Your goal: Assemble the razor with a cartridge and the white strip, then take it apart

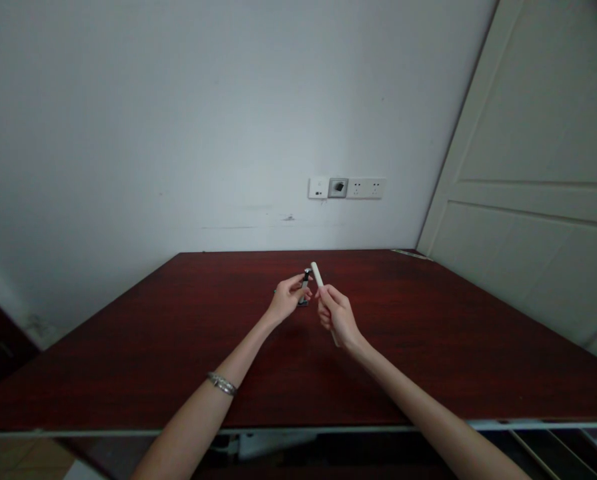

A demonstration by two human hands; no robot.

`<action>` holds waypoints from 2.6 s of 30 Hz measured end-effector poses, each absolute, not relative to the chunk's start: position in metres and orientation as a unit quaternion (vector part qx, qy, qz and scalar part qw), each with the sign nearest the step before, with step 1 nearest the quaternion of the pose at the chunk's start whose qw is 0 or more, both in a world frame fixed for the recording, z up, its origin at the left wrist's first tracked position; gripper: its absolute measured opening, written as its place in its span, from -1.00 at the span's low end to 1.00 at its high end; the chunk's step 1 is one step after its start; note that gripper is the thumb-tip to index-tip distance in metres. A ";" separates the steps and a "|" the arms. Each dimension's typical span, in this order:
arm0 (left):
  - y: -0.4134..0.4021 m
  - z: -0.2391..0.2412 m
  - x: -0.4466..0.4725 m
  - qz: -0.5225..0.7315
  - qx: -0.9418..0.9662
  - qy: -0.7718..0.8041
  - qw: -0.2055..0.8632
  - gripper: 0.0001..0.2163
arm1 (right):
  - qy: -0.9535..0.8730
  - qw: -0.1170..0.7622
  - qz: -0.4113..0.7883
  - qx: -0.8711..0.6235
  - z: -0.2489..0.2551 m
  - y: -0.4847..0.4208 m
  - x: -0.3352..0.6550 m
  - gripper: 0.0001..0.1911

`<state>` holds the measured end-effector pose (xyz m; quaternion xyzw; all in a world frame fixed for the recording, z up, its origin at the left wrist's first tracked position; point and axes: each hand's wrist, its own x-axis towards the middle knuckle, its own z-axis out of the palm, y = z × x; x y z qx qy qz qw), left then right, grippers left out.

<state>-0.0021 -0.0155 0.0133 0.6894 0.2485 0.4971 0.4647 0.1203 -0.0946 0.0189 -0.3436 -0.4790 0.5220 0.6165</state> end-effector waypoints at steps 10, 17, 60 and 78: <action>-0.017 0.017 -0.003 0.495 0.693 0.254 0.458 -0.71 | -0.474 0.623 0.520 -0.343 0.023 -0.100 0.119 -0.65; -0.015 0.015 -0.002 0.494 0.682 0.257 0.474 -0.70 | -0.435 0.615 0.563 -0.340 0.016 -0.109 0.117 -0.64; -0.010 0.032 -0.019 0.433 0.751 0.237 0.439 -0.77 | -0.803 0.408 0.274 -0.336 0.096 -0.093 0.195 -0.67; -0.010 0.031 -0.019 0.440 0.761 0.240 0.413 -0.82 | -0.859 0.337 0.232 -0.307 0.110 -0.088 0.188 -0.70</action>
